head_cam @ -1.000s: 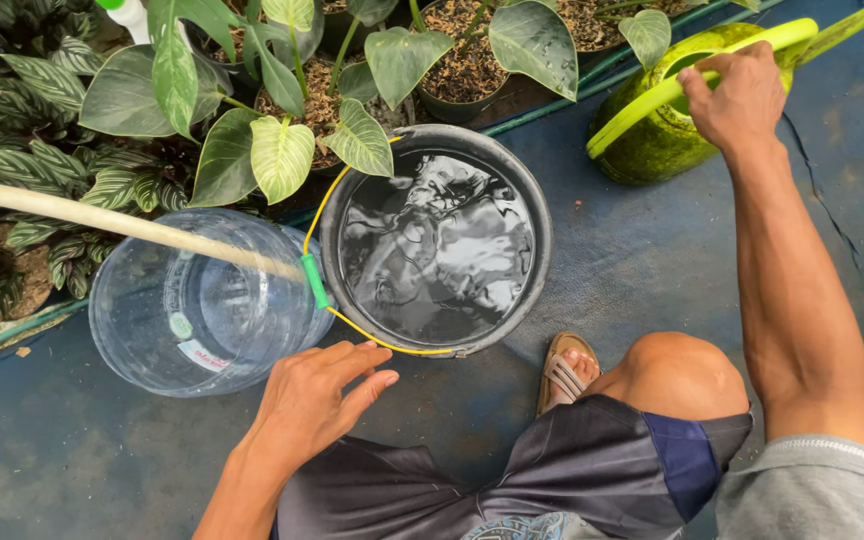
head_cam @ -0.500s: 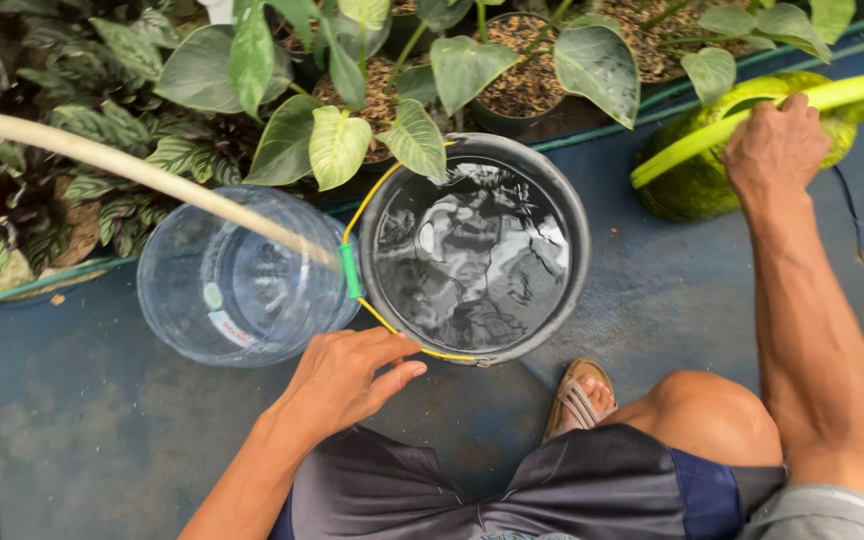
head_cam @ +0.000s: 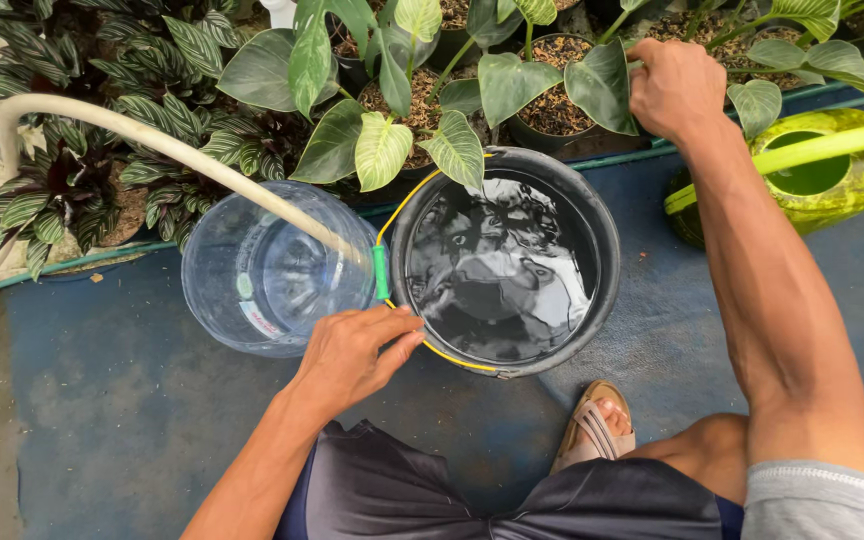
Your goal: The person sits on the ground and uses a hose to fill a black bucket and a clear plastic jug with water. They briefly handle a small white cap and a green watering can, then continue filling the containers and adjust the hose.
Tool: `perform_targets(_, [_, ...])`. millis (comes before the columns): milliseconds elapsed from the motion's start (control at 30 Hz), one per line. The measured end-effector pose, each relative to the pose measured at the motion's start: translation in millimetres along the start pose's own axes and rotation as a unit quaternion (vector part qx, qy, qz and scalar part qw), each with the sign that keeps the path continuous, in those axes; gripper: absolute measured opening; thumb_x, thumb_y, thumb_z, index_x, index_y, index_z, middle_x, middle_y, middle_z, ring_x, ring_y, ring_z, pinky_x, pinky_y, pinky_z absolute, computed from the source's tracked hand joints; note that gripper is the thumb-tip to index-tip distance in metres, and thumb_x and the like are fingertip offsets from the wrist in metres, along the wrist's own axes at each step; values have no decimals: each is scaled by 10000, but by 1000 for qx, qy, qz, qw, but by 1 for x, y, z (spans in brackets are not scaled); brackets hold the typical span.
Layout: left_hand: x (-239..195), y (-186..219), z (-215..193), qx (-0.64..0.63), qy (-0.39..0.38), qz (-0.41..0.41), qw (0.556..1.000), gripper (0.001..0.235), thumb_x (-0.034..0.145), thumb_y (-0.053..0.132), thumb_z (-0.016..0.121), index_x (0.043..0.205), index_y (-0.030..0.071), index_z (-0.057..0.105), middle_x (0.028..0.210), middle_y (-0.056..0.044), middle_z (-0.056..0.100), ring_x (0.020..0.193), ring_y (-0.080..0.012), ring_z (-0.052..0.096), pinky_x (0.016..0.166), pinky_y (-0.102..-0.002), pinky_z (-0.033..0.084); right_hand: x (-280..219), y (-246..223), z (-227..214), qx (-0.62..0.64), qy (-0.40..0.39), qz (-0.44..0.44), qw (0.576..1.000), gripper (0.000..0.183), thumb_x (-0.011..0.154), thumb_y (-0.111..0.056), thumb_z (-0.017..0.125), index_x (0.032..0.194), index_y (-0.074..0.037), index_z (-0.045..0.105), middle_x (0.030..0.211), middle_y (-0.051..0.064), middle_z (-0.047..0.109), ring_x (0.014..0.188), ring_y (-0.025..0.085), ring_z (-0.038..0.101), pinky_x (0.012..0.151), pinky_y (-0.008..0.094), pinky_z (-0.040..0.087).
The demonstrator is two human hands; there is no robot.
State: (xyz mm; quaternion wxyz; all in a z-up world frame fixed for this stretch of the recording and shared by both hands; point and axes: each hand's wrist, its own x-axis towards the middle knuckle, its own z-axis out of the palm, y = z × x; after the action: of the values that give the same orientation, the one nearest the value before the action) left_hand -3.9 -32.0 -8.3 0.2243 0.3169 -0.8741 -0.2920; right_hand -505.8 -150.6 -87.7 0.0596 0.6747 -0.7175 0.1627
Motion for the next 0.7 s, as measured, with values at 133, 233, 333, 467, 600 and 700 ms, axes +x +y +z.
perform_targets(133, [-1, -3, -6, 20, 56, 13, 998, 129, 872, 151, 779, 985, 88, 768, 973, -85, 781, 929, -254, 773, 729, -373, 586, -3, 5, -10, 190, -1, 106, 976, 269, 1068, -193, 620, 1269, -83, 762, 1059, 196, 747, 967, 308, 729, 906, 455, 561])
perform_targets(233, [-2, -8, -12, 45, 109, 14, 993, 145, 865, 145, 788, 997, 89, 765, 1015, -101, 777, 923, -251, 766, 746, -372, 584, -2, 11, -16, 219, -9, 155, 963, 369, 992, -263, 769, 1298, -59, 728, 1041, 187, 741, 942, 263, 712, 866, 428, 553])
perform_targets(333, [-3, -11, -15, 56, 124, -13, 991, 162, 861, 144, 794, 1010, 88, 771, 1052, -112, 778, 901, -253, 758, 741, -372, 573, -6, 16, -11, 158, -11, 137, 978, 513, 859, -193, 860, 1330, -39, 727, 992, 191, 745, 929, 299, 699, 850, 432, 551])
perform_targets(467, [-2, -11, -18, 72, 132, -30, 988, 187, 866, 144, 784, 1043, 87, 766, 1057, -99, 766, 1014, -259, 744, 793, -383, 562, -9, 21, -1, 103, -16, 131, 986, 508, 804, -158, 896, 1276, -34, 756, 962, 193, 753, 888, 332, 711, 852, 447, 553])
perform_targets(600, [-1, -12, -19, 92, 136, -53, 985, 166, 876, 137, 775, 1036, 94, 763, 987, -68, 738, 1156, -270, 713, 828, -392, 563, -10, 26, 5, 84, -21, 145, 986, 378, 822, -236, 926, 1109, -25, 799, 929, 210, 747, 861, 364, 710, 822, 466, 554])
perform_targets(700, [0, -13, -19, 95, 139, -71, 983, 159, 872, 132, 774, 1027, 100, 767, 1003, -59, 735, 1185, -267, 700, 821, -390, 563, -13, 31, 5, 69, -22, 132, 989, 333, 857, -255, 910, 1070, -21, 805, 891, 234, 737, 844, 395, 706, 836, 479, 553])
